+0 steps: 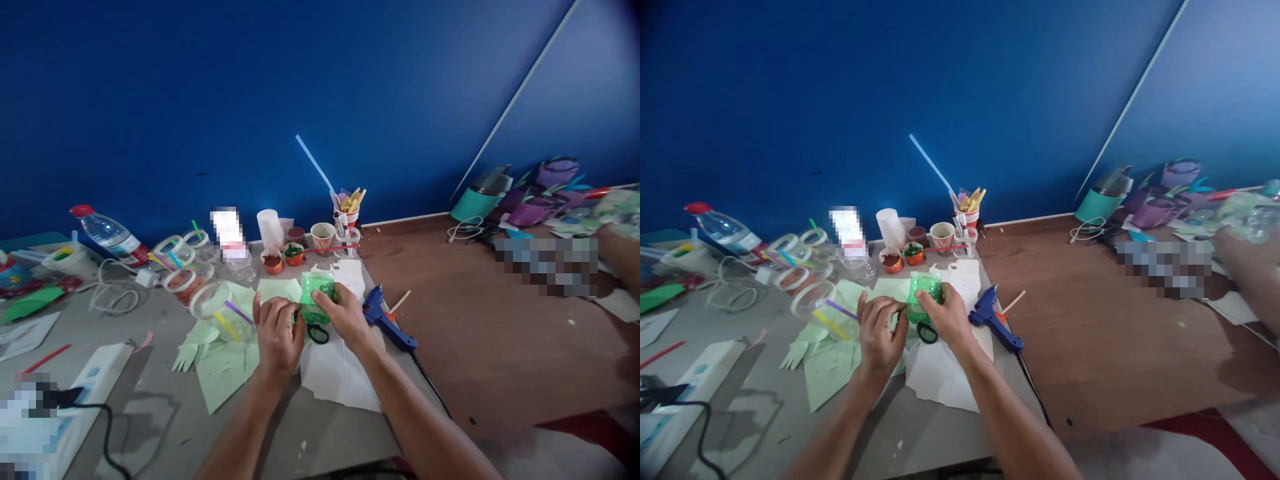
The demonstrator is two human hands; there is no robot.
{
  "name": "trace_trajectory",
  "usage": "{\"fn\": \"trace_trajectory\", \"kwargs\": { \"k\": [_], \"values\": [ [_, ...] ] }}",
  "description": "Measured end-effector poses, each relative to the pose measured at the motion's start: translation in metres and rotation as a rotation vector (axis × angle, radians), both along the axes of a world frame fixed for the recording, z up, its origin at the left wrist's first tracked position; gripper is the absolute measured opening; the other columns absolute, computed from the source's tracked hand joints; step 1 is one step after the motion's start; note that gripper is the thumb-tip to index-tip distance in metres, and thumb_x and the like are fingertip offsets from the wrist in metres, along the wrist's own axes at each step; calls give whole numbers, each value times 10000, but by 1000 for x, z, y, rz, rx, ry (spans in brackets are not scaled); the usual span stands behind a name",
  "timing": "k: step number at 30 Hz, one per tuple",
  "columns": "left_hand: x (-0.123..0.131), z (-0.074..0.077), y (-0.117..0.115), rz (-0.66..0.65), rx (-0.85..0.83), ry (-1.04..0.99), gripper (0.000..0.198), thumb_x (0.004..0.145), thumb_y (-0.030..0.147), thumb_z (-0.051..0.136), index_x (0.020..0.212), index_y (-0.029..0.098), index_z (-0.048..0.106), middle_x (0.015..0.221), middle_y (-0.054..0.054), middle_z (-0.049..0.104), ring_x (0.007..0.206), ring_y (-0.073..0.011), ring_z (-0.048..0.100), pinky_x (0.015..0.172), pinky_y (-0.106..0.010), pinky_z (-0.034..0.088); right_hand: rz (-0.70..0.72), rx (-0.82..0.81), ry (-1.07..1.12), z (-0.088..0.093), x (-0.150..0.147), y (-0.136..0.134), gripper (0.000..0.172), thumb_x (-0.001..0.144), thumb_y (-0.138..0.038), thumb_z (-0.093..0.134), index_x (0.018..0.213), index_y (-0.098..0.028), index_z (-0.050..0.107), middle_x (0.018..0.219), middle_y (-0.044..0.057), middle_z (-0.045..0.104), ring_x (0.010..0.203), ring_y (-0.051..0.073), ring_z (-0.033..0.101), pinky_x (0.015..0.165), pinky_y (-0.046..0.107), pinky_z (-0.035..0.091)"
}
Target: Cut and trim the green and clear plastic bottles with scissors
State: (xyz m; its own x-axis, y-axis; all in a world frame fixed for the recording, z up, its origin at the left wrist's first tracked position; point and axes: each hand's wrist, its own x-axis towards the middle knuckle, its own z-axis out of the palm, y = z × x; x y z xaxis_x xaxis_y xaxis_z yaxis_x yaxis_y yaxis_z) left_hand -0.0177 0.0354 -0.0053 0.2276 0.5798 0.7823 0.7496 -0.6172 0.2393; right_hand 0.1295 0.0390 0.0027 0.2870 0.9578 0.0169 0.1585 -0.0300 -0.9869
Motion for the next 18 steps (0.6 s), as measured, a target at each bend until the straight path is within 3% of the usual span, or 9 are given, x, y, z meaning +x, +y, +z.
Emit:
{"fn": "trace_trajectory", "kwargs": {
  "k": [7,11,14,18],
  "values": [
    [3,-7,4,-24,-134,-106,80,848,135,462,841,199,509,783,-20,592,788,-175,579,1070,-506,303,37,-14,-51,4,-1,-3,315,733,-489,577,690,-182,520,598,-39,454,569,115,386,493,235,287],
    [6,-8,5,-23,-309,-258,102,829,162,426,762,206,490,717,-17,557,690,-175,556,806,-371,475,62,-1,-74,5,1,-3,294,729,-466,570,667,-184,515,574,-39,449,558,113,387,483,231,281],
    [7,-7,4,15,-472,-348,109,833,204,428,769,200,516,723,-27,570,664,-176,554,634,-299,447,56,6,-106,6,2,-3,285,725,-456,569,668,-181,523,575,-35,464,557,113,390,482,229,281],
    [9,-3,2,25,-579,-427,124,828,242,443,767,192,539,694,-15,568,603,-161,524,593,-284,415,45,11,-123,3,3,-3,284,727,-457,565,675,-179,534,574,-34,469,555,114,389,482,229,280]
  ]
}}
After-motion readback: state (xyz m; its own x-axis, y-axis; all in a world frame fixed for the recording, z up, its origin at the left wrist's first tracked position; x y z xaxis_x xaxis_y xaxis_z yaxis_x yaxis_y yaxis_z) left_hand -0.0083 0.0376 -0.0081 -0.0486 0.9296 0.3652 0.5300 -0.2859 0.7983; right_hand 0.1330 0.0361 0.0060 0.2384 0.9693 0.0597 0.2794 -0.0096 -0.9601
